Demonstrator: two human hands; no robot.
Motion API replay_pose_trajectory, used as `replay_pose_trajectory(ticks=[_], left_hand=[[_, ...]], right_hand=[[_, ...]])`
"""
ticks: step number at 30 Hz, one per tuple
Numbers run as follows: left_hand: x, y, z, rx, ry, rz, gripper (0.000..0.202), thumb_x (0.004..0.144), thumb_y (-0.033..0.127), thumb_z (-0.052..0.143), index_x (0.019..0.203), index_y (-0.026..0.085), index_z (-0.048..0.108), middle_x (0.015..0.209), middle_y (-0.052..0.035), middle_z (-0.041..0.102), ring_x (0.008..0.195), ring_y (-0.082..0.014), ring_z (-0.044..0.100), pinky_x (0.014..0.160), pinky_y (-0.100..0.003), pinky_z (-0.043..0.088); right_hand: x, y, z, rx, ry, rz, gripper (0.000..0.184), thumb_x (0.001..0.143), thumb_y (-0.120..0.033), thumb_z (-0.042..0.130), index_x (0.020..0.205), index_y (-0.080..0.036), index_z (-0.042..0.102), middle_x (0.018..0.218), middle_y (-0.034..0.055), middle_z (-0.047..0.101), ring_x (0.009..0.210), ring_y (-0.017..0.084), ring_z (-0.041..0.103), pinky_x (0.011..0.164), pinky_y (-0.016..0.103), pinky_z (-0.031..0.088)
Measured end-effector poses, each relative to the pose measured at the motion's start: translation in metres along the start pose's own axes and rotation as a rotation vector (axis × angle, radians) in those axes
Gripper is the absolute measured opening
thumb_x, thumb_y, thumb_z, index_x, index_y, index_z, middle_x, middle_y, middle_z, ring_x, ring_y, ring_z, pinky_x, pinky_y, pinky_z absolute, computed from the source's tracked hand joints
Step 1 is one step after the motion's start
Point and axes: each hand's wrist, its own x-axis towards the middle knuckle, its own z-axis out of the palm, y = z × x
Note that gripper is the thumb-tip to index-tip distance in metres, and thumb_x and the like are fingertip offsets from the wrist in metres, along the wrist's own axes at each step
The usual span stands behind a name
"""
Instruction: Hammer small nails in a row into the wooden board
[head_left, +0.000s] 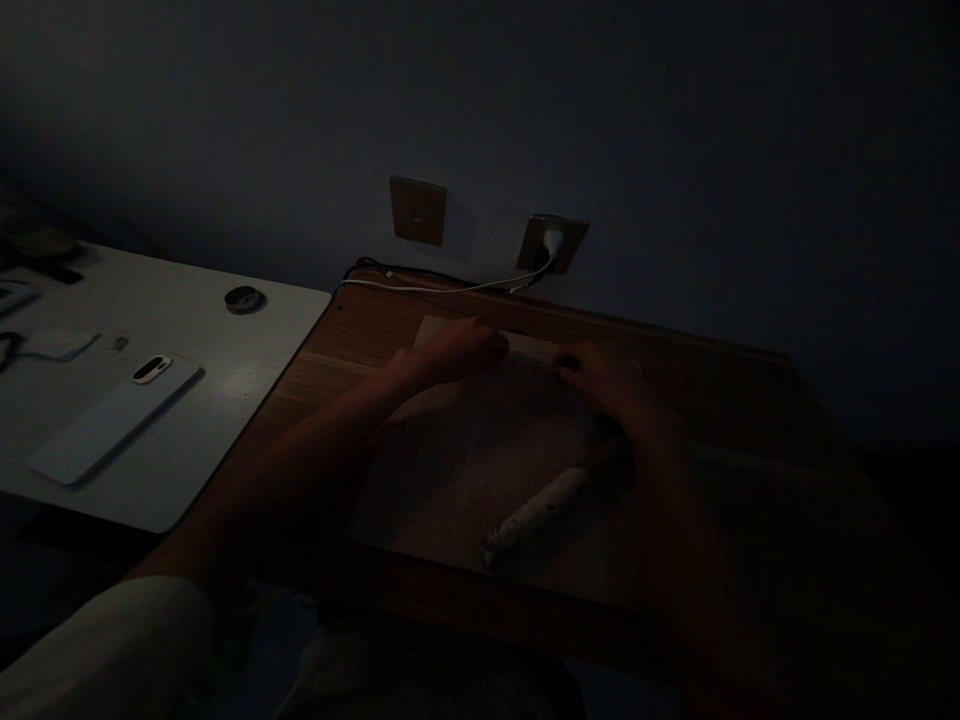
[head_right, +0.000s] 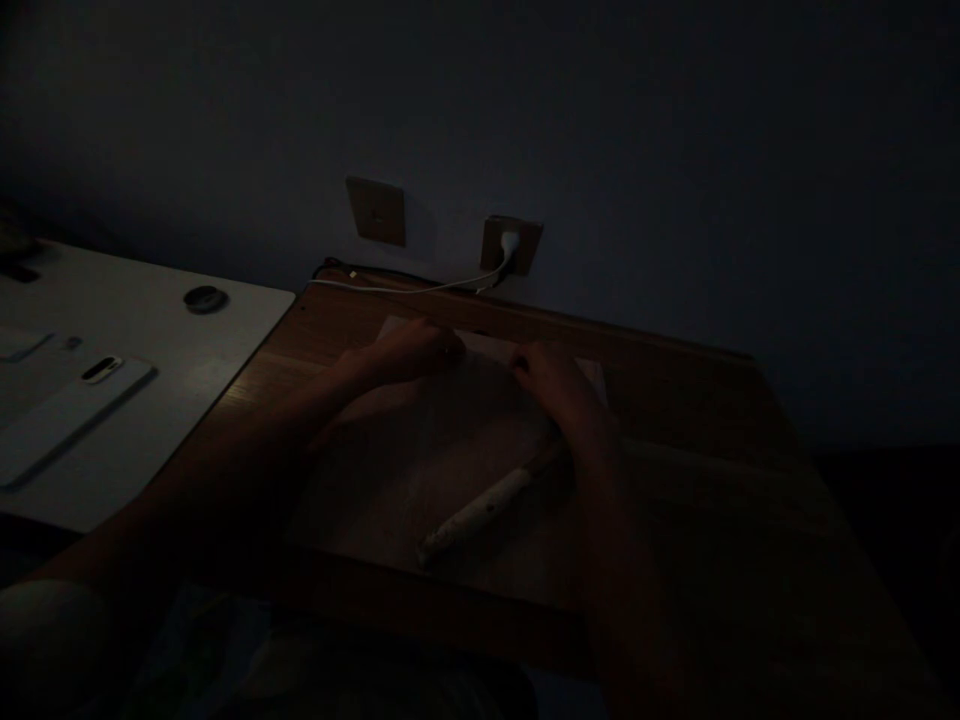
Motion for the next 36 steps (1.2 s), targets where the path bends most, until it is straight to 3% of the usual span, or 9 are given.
replay_pose_trajectory(ticks=[7,17,26,36], left_hand=[[0.0,0.006,0.002,0.073,-0.008,-0.02,0.026,0.099,0.016,0.052,0.105,0.014,0.077,0.107,-0.0133,0.08,0.092,-0.0231,0.074,0.077,-0.031,0.05],[0.002,0.012,0.01,0.057,0.026,-0.129,0.03,0.101,0.019,0.05,0.119,0.013,0.074,0.105,-0.0155,0.079,0.092,-0.0257,0.075,0.074,-0.032,0.052],[0.001,0.011,0.001,-0.012,-0.001,-0.024,0.029,0.096,0.009,0.049,0.104,0.011,0.077,0.103,-0.0162,0.079,0.09,-0.024,0.074,0.076,-0.032,0.052],[0.001,-0.003,0.006,-0.069,0.027,0.015,0.028,0.093,0.012,0.053,0.102,0.015,0.078,0.098,-0.0126,0.079,0.086,-0.0225,0.073,0.076,-0.032,0.052]], right_hand=[[0.002,0.0,0.004,0.029,0.022,-0.001,0.022,0.089,-0.009,0.065,0.085,-0.024,0.081,0.1,0.0087,0.083,0.097,0.028,0.077,0.088,0.036,0.055],[0.002,-0.005,0.002,0.173,0.058,-0.005,0.023,0.092,-0.009,0.067,0.104,-0.019,0.083,0.113,0.01,0.083,0.109,0.027,0.077,0.101,0.038,0.056],[0.01,-0.014,0.018,0.173,0.088,-0.025,0.032,0.091,-0.005,0.062,0.105,-0.022,0.085,0.114,0.01,0.083,0.11,0.027,0.077,0.101,0.04,0.057],[0.009,-0.02,0.021,0.12,0.104,-0.052,0.032,0.092,-0.003,0.061,0.104,-0.02,0.085,0.116,0.0127,0.083,0.114,0.028,0.076,0.105,0.04,0.053]])
